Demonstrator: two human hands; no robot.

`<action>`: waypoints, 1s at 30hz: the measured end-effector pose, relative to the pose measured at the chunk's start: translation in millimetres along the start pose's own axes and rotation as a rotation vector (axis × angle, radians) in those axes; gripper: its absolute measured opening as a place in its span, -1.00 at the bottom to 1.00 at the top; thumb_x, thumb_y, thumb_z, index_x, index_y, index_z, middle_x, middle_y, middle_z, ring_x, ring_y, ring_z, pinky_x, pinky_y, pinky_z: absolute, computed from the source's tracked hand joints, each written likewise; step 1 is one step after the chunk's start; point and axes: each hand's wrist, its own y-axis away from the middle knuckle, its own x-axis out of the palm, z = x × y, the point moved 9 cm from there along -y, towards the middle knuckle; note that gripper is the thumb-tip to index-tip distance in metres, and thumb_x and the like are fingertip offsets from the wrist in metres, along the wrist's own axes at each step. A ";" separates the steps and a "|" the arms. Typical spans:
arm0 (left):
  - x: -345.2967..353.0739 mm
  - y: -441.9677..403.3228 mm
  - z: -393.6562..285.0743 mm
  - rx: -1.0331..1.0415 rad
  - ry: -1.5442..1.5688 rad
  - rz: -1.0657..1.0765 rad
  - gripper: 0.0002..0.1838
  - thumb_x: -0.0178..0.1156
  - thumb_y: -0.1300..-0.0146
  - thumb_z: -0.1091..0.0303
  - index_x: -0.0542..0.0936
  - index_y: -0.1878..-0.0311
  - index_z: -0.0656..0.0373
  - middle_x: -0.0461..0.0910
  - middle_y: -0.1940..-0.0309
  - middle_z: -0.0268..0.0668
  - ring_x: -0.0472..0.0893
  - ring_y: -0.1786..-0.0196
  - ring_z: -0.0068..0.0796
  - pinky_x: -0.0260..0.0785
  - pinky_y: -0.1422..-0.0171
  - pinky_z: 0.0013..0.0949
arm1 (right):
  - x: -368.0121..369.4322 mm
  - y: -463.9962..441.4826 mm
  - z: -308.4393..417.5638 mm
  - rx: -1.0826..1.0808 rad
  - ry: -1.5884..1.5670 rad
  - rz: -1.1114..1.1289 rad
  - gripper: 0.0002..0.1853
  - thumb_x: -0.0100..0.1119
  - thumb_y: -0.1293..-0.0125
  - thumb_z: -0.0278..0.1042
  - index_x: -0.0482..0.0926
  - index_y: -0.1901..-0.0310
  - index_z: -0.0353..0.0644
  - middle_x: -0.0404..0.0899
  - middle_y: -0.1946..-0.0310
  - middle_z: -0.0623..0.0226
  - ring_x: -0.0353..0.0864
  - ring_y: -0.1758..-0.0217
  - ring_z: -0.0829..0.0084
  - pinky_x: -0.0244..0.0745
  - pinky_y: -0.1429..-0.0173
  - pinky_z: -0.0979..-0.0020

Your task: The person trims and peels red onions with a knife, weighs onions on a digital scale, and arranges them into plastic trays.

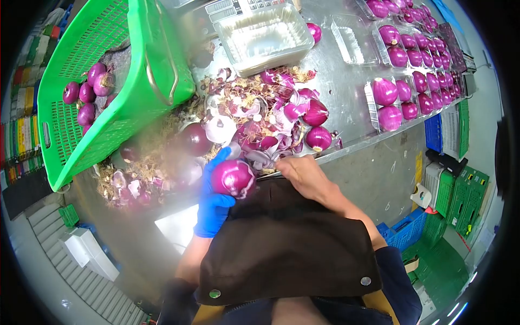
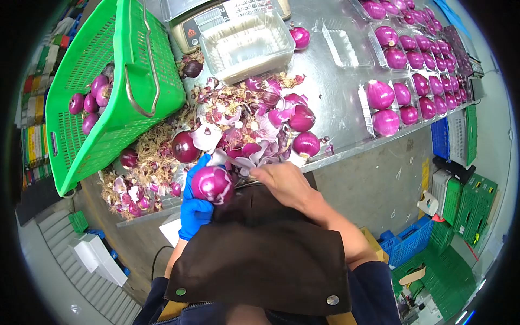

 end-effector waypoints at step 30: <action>2.6 2.8 -5.1 0.040 -0.130 0.238 0.14 0.59 0.39 0.29 0.32 -0.41 0.35 0.38 -0.39 -0.04 0.45 -0.39 -0.16 0.35 -0.47 -0.10 | 4.5 9.4 -36.2 0.591 -0.417 0.226 -0.27 -0.15 -0.52 0.28 0.52 0.55 -0.26 0.44 0.64 0.38 0.40 0.55 0.51 0.39 0.42 0.37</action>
